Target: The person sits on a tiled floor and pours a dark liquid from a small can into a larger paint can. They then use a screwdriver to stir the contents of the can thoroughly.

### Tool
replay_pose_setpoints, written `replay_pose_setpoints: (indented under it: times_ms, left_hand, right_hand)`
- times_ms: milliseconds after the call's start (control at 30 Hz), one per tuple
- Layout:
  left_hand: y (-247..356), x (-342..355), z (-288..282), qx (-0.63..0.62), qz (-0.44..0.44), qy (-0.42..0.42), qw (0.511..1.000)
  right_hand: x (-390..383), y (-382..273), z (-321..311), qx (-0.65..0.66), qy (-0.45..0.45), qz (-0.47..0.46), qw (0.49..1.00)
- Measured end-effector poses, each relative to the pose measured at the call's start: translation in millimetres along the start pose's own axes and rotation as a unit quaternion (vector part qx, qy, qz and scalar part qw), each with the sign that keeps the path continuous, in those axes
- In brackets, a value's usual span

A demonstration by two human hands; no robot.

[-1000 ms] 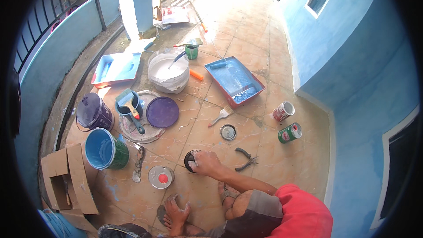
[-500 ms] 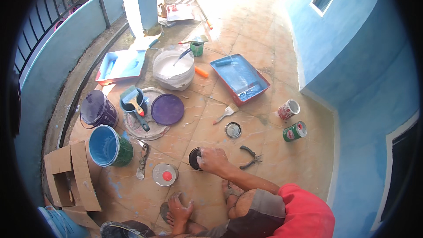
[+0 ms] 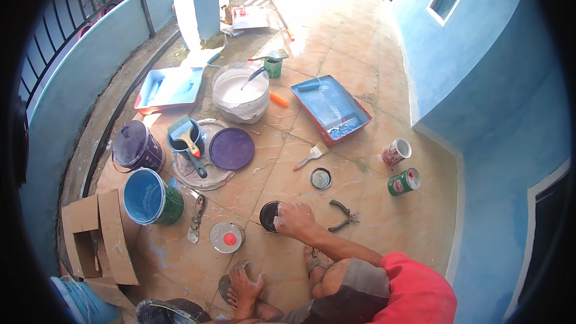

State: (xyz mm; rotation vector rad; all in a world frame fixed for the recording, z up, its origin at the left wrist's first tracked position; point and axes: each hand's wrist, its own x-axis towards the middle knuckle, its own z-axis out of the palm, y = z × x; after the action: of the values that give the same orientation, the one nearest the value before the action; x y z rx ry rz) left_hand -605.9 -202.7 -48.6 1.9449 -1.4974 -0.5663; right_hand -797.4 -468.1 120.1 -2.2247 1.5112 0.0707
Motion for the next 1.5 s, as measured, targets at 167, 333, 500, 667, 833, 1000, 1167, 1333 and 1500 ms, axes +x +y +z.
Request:
replay_pose_setpoints:
  times_ms: [167, 333, 500, 667, 833, 1000, 1167, 1333, 1500]
  left_hand:
    - [1, -1, 3, 0.001, 0.0, 0.006, 1.0]
    - [0, 0, 0, -0.002, 0.013, 0.011, 1.0]
    - [1, 0, 4, -0.009, 0.018, 0.027, 0.999]
    - [0, 0, 4, 0.004, 0.021, 0.017, 1.0]
    - [2, 2, -1, 0.006, 0.017, 0.011, 1.0]
    - [5, 2, 1, -0.001, 0.008, 0.007, 1.0]
    - [1, 1, 0, 0.011, 0.019, 0.006, 1.0]
    - [4, 1, 2, 0.007, 0.007, 0.011, 1.0]
    - [5, 1, 0, 0.007, 0.011, 0.004, 1.0]
  right_hand:
    - [-3, -3, 6, 0.021, -0.041, -0.043, 0.998]
    - [6, -2, 6, 0.02, 0.026, -0.002, 0.999]
    - [3, 5, -1, -0.05, -0.084, 0.0, 0.995]
    - [2, -7, 3, 0.044, 0.015, -0.027, 0.999]
    - [4, -1, -3, -0.009, 0.001, -0.001, 1.0]
    - [4, -2, 3, -0.016, -0.105, -0.023, 0.994]
    - [10, -4, 4, 0.032, 0.014, -0.004, 0.999]
    - [4, 5, 1, -0.052, -0.064, -0.008, 0.997]
    - [6, -2, 12, 0.031, -0.014, -0.035, 0.999]
